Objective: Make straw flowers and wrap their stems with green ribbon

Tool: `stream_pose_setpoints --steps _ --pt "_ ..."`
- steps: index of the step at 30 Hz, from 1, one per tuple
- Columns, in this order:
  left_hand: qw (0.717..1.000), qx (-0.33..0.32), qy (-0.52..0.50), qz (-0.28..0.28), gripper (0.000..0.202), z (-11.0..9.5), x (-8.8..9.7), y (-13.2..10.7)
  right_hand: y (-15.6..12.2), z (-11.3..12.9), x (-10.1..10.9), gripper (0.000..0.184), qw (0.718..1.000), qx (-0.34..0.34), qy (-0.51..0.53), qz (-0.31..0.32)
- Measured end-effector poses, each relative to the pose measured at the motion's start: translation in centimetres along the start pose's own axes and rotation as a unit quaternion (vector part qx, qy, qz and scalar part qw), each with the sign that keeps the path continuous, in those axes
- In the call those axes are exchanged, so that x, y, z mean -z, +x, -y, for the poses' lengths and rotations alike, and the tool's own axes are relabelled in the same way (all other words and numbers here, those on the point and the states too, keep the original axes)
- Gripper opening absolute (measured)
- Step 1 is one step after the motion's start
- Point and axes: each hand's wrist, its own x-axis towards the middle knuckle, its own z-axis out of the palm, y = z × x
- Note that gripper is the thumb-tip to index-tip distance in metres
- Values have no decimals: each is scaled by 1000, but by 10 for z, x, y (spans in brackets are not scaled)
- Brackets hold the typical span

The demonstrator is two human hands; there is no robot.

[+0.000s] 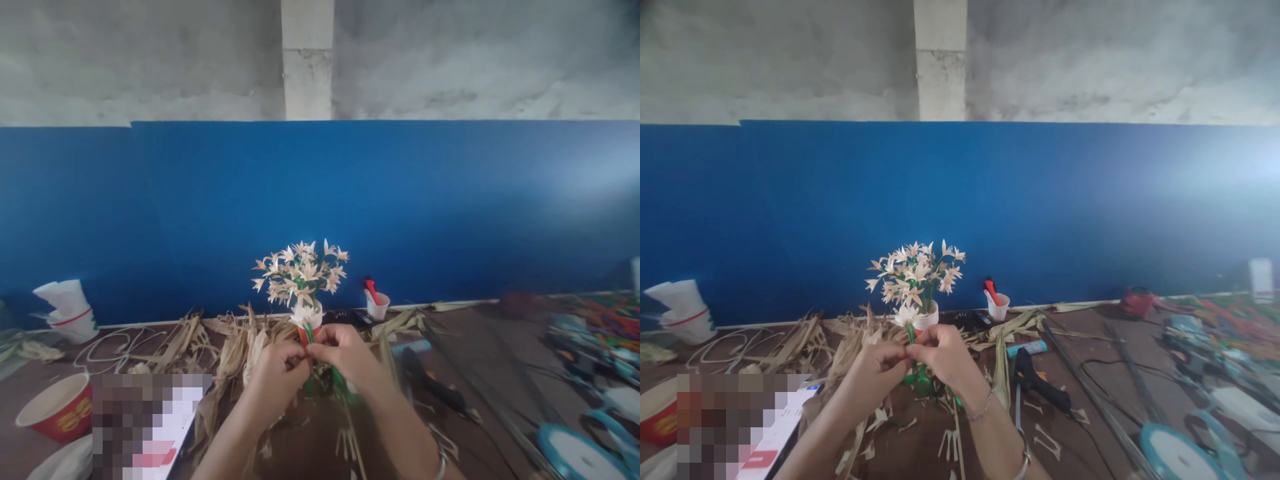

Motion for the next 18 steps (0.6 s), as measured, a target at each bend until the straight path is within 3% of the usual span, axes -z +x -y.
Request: stream_pose_setpoints --steps 4,8,13,18 --pt "998 20 24 52 12 -2 5 -1 -2 1 2 13 998 -20 -53 9" --pt "996 65 -27 47 16 0 3 2 -2 3 4 15 997 -28 -62 21" --pt "994 30 -91 49 10 1 -1 4 -1 -1 9 17 999 -8 -8 30" --pt "992 58 -89 68 5 -6 0 -2 -2 -1 15 27 995 -3 43 90"
